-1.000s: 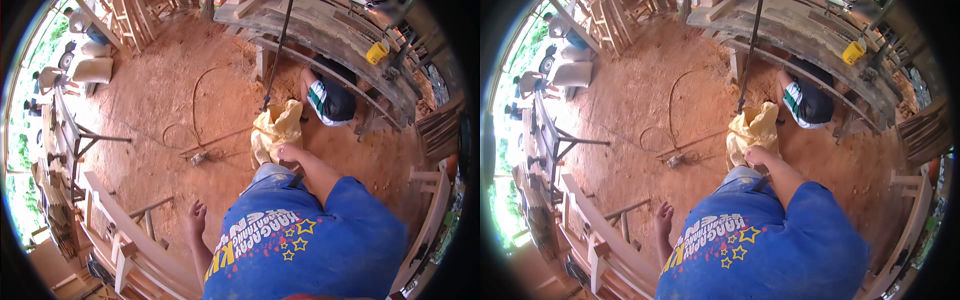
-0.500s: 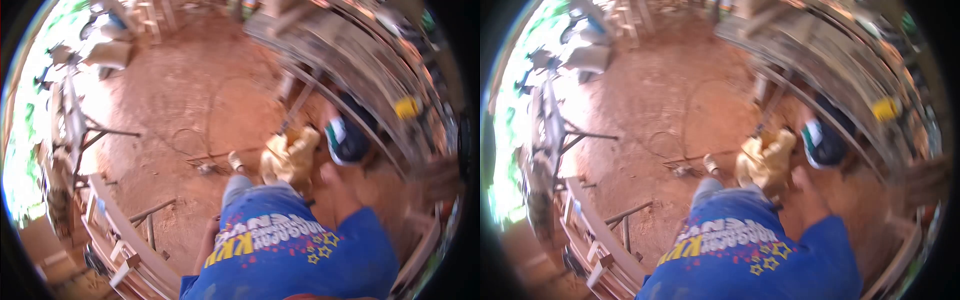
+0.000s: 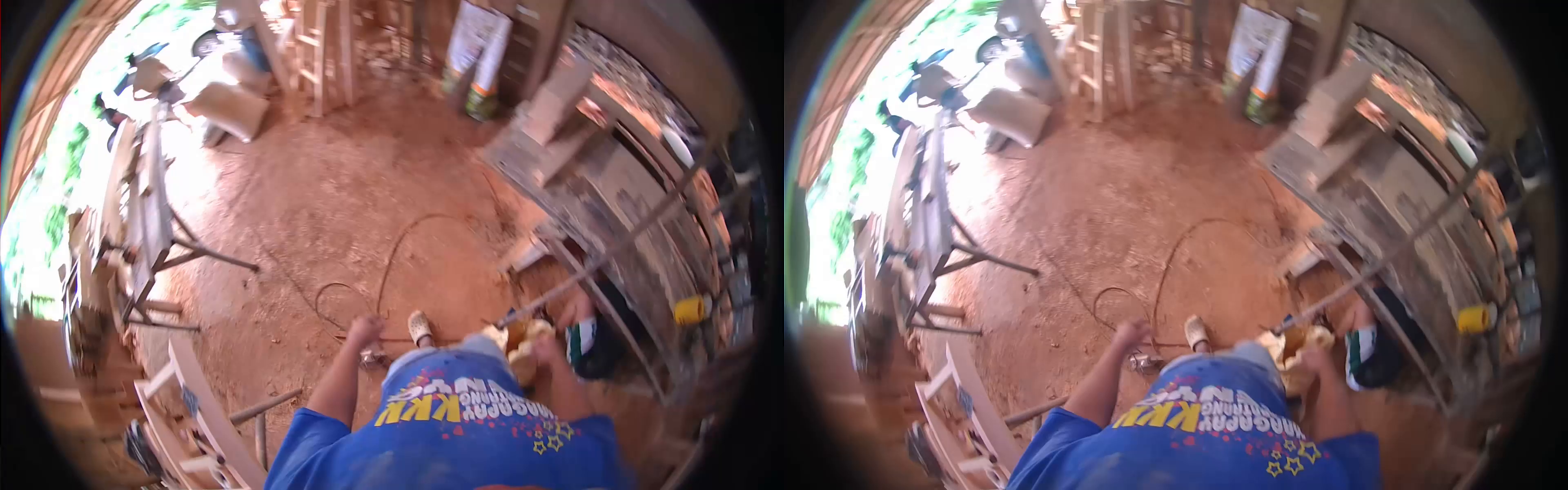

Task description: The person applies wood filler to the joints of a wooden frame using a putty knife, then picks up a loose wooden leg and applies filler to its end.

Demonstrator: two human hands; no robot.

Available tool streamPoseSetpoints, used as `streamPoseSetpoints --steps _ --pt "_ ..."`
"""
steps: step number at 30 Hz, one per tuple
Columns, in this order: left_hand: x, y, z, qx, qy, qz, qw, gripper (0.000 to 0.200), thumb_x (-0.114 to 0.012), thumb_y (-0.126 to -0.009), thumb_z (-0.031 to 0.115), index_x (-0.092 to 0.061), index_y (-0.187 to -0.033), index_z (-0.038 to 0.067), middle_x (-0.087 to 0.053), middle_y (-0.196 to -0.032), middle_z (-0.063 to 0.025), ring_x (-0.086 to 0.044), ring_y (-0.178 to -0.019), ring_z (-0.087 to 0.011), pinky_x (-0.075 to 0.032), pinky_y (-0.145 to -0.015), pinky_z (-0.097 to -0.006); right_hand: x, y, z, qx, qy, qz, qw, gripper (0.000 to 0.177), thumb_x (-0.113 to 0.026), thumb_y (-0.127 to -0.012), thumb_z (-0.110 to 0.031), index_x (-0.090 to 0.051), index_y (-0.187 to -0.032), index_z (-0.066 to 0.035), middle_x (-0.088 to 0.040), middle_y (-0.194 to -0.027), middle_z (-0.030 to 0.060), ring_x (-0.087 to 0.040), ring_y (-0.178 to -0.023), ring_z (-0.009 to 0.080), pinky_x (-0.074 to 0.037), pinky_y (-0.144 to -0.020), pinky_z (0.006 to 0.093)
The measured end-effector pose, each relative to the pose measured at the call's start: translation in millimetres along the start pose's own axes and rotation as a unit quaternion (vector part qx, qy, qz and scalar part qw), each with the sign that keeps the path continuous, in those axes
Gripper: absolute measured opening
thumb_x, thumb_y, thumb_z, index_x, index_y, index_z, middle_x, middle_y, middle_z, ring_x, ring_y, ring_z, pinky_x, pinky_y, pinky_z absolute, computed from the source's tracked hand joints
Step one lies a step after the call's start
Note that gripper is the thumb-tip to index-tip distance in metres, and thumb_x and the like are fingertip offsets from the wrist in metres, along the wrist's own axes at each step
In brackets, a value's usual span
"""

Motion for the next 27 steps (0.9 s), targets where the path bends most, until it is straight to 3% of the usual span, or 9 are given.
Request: streamPoseSetpoints --steps 3,8,9,11,14,18,21,24,27 --pt "47.9 -42.1 14.3 -0.031 0.084 0.047 0.995 0.048 -0.074 -0.096 0.043 -0.076 -0.131 0.01 -0.079 -0.123 -0.0123 -0.076 -0.114 -0.0302 -0.059 -0.1 -0.0413 76.8 -61.4 -42.8 -0.147 -0.186 0.111 0.965 0.029 -0.063 -0.094 -0.027 -0.078 -0.097 -0.003 -0.077 -0.084 0.02 -0.076 -0.072 0.0349 -0.058 -0.069 0.0468" --pt "49.4 -79.9 -1.9 -0.002 0.187 0.042 0.981 0.047 -0.072 -0.096 0.043 -0.075 -0.131 0.013 -0.079 -0.123 -0.013 -0.076 -0.114 -0.0316 -0.059 -0.101 -0.0414 179.8 -133.5 -128.1 -0.155 -0.167 0.204 0.952 0.024 -0.071 -0.092 -0.022 -0.077 -0.101 0.0 -0.078 -0.088 0.0132 -0.077 -0.089 0.0244 -0.06 -0.08 0.0373" --pt "48.1 -60.5 4.1 0.025 0.113 0.048 0.992 0.047 -0.071 -0.096 0.043 -0.075 -0.131 0.013 -0.079 -0.123 -0.014 -0.075 -0.115 -0.0327 -0.058 -0.102 -0.0423 191.2 -154.7 -128.2 -0.156 -0.27 0.197 0.929 0.031 -0.076 -0.091 -0.024 -0.074 -0.106 0.002 -0.077 -0.096 0.0148 -0.076 -0.098 0.0256 -0.059 -0.086 0.038" --pt "38.1 -43.6 -3.6 0.034 0.019 0.051 0.998 0.048 -0.068 -0.096 0.046 -0.075 -0.131 0.015 -0.077 -0.125 -0.0152 -0.073 -0.118 -0.0345 -0.057 -0.104 -0.044 196.9 -228.9 -81.5 -0.061 -0.194 0.262 0.943 0.044 -0.083 -0.089 -0.025 -0.067 -0.12 0.002 -0.075 -0.102 0.0158 -0.075 -0.097 0.0252 -0.059 -0.087 0.0402" --pt "-13.5 -25.8 -34.2 0.033 -0.092 -0.149 0.984 0.052 -0.061 -0.096 0.055 -0.077 -0.129 0.018 -0.076 -0.127 -0.0134 -0.07 -0.122 -0.0352 -0.056 -0.106 -0.0444 282.6 -293.2 -74.4 -0.123 -0.15 0.348 0.917 0.061 -0.079 -0.089 -0.039 -0.064 -0.131 0.003 -0.071 -0.119 0.026 -0.07 -0.109 0.0423 -0.055 -0.097 0.0497" --pt "-34.8 14.0 -45.2 0.184 0.041 -0.041 0.981 0.054 -0.063 -0.095 0.058 -0.078 -0.127 0.017 -0.077 -0.128 -0.0127 -0.071 -0.122 -0.0329 -0.056 -0.106 -0.0435 418.2 -390.4 -56.1 -0.107 -0.096 0.441 0.886 0.073 -0.077 -0.091 -0.045 -0.057 -0.142 0.003 -0.067 -0.129 0.0286 -0.064 -0.123 0.0452 -0.051 -0.107 0.0496" --pt "-29.2 34.9 8.0 0.381 0.32 0.018 0.867 0.055 -0.07 -0.093 0.053 -0.077 -0.131 0.014 -0.077 -0.129 -0.0145 -0.072 -0.122 -0.0303 -0.056 -0.106 -0.0415 504.2 -473.9 -16.9 -0.082 -0.086 0.506 0.854 0.091 -0.075 -0.092 -0.057 -0.046 -0.153 0.005 -0.055 -0.149 0.0324 -0.054 -0.14 0.047 -0.047 -0.115 0.052" --pt "-40.3 -5.5 28.3 0.279 0.214 0.068 0.934 0.057 -0.077 -0.091 0.046 -0.075 -0.134 0.009 -0.077 -0.129 -0.016 -0.073 -0.121 -0.0279 -0.056 -0.105 -0.0391 580.5 -516.7 -10.4 -0.167 -0.015 0.507 0.846 0.104 -0.077 -0.086 -0.064 -0.042 -0.156 0.004 -0.056 -0.147 0.034 -0.054 -0.14 0.0478 -0.047 -0.114 0.0541" --pt "-23.9 -38.0 93.6 0.248 0.272 0.1 0.925 0.057 -0.077 -0.091 0.043 -0.074 -0.136 0.008 -0.077 -0.13 -0.0161 -0.073 -0.121 -0.0263 -0.057 -0.104 -0.0375 607.3 -585.9 23.6 -0.276 -0.02 0.47 0.838 0.121 -0.079 -0.074 -0.076 -0.038 -0.159 0.0 -0.057 -0.146 0.0331 -0.054 -0.138 0.05 -0.048 -0.113 0.0544"
Point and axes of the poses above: each hand's wrist, its own y-axis away from the middle knuckle, its own x-axis out of the back of the hand, z = x × y, the point moved 4 cm from there along -y, towards the middle knuckle
